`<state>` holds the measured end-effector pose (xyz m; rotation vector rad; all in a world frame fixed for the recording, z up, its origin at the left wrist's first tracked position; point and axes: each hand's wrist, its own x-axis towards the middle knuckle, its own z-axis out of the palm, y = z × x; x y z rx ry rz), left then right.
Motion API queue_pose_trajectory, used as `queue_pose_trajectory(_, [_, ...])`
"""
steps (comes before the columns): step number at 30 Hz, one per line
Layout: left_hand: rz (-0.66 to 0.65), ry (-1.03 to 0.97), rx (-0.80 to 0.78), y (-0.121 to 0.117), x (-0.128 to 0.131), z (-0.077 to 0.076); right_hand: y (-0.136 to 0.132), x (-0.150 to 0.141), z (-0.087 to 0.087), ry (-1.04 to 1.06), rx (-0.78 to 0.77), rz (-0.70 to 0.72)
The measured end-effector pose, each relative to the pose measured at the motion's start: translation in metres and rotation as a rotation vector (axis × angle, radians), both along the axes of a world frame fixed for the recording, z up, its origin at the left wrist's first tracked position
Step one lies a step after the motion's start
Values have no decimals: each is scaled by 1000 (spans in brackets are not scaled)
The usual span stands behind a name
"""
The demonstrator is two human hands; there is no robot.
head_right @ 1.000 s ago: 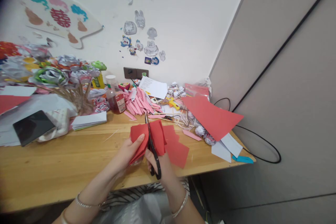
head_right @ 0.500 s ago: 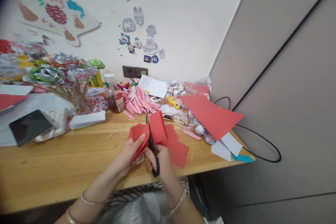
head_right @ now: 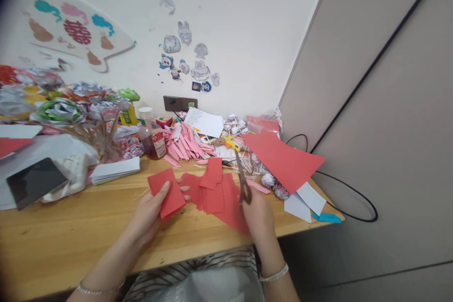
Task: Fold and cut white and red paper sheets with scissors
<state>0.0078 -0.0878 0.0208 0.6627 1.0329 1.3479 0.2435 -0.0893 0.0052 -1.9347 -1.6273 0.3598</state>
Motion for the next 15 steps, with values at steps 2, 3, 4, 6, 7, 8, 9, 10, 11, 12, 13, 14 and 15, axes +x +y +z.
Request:
queue_pose_trajectory(2, [46,-14,9,5,-6,-2,3,9,3,-186,-13,-80])
queue_pose_trajectory(3, [69,-22,5,7,-9,-4,5,11,4,-267,-26,-104])
queue_pose_trajectory(4, [91,-30,0,10,-12,-7,6,12,4,-337,-39,-119])
queue_pose_trajectory(6, [125,-53,-5,16,-17,-11,8,10,4,-445,-62,-132])
queue_pose_trajectory(7, [138,-68,-2,19,-20,-13,9,7,4,-493,-70,-136])
queue_pose_trajectory(8, [150,-81,3,21,-22,-14,10,4,6,-539,-73,-146])
queue_pose_trajectory(9, [165,-91,11,22,-23,-15,12,0,8,-581,-64,-163])
queue_pose_trajectory(10, [177,-101,16,23,-24,-16,14,-5,10,-614,-46,-177])
queue_pose_trajectory(11, [184,-108,21,24,-25,-17,17,-12,13,-629,-24,-174])
queue_pose_trajectory(12, [182,-114,26,24,-25,-17,21,-19,16,-624,-3,-153])
queue_pose_trajectory(13, [170,-120,31,24,-25,-18,27,-28,18,-600,11,-110])
queue_pose_trajectory(14, [154,-127,36,23,-24,-19,34,-39,19,-556,9,-26])
queue_pose_trajectory(15, [133,-137,43,23,-24,-20,42,-50,20,-510,5,35])
